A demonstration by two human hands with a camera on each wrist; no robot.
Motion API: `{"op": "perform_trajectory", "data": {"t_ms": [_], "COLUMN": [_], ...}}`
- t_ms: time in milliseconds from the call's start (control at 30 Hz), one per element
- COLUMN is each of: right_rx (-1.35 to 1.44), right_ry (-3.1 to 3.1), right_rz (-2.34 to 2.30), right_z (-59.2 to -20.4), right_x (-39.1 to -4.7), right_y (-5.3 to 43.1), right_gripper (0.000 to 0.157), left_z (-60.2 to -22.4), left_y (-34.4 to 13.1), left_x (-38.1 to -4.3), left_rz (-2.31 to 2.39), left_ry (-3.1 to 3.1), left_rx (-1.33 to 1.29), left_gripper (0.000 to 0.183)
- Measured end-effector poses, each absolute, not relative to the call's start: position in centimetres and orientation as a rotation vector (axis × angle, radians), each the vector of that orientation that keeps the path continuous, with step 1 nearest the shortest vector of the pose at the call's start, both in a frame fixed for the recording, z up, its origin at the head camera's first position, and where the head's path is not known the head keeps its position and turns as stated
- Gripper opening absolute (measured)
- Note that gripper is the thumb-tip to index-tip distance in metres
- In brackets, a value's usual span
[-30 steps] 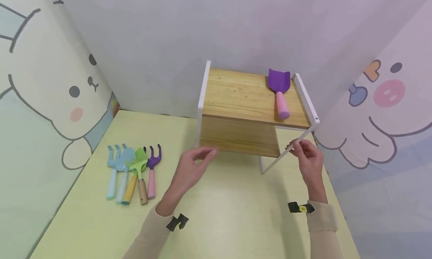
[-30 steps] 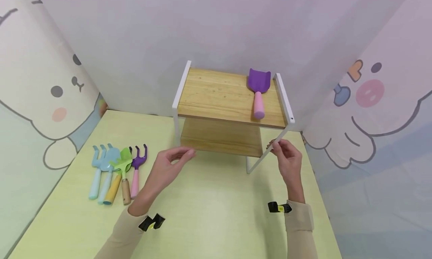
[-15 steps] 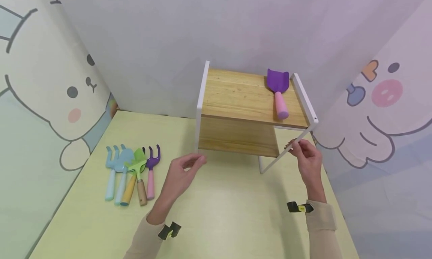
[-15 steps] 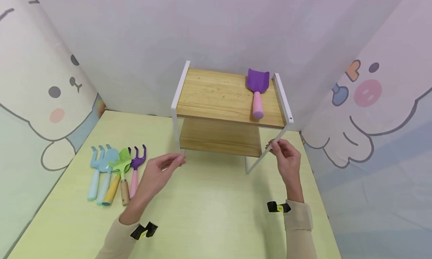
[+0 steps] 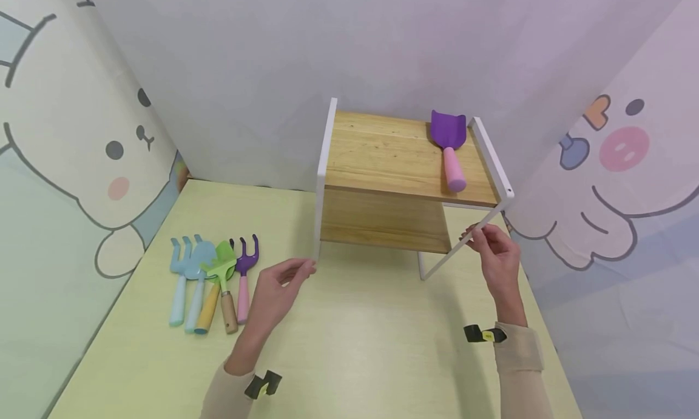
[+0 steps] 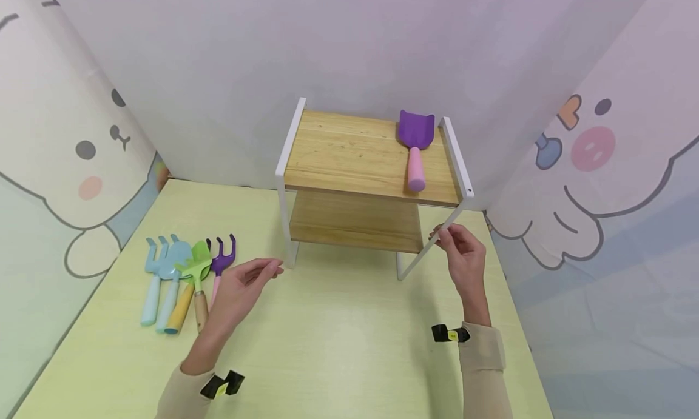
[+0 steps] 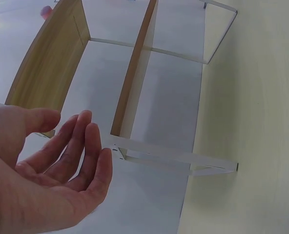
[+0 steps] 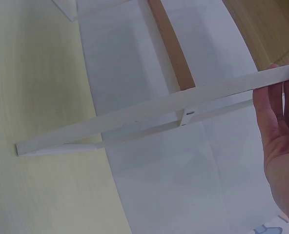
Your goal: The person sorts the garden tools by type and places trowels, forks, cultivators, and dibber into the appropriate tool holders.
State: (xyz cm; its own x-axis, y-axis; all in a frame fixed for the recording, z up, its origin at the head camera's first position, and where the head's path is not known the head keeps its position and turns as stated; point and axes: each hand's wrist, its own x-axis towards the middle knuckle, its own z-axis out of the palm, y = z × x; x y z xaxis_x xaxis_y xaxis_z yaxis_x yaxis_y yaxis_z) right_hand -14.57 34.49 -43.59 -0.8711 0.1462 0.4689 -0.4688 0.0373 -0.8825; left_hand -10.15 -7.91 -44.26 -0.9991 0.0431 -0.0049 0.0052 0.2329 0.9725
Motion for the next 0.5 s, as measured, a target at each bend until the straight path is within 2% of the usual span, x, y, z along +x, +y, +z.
{"op": "perform_trajectory", "data": {"t_ms": [500], "right_rx": [0.300], "right_ry": [-1.900], "right_rz": [1.869], "right_z": [-43.6], "right_x": [-14.6], "right_y": [34.4], "right_gripper": [0.016], "left_z": [-45.8], "left_y": [-9.2], "left_x": [-9.2], "left_rz": [1.900], "left_ry": [2.451], "left_rx": [-0.087], "left_gripper": [0.029]}}
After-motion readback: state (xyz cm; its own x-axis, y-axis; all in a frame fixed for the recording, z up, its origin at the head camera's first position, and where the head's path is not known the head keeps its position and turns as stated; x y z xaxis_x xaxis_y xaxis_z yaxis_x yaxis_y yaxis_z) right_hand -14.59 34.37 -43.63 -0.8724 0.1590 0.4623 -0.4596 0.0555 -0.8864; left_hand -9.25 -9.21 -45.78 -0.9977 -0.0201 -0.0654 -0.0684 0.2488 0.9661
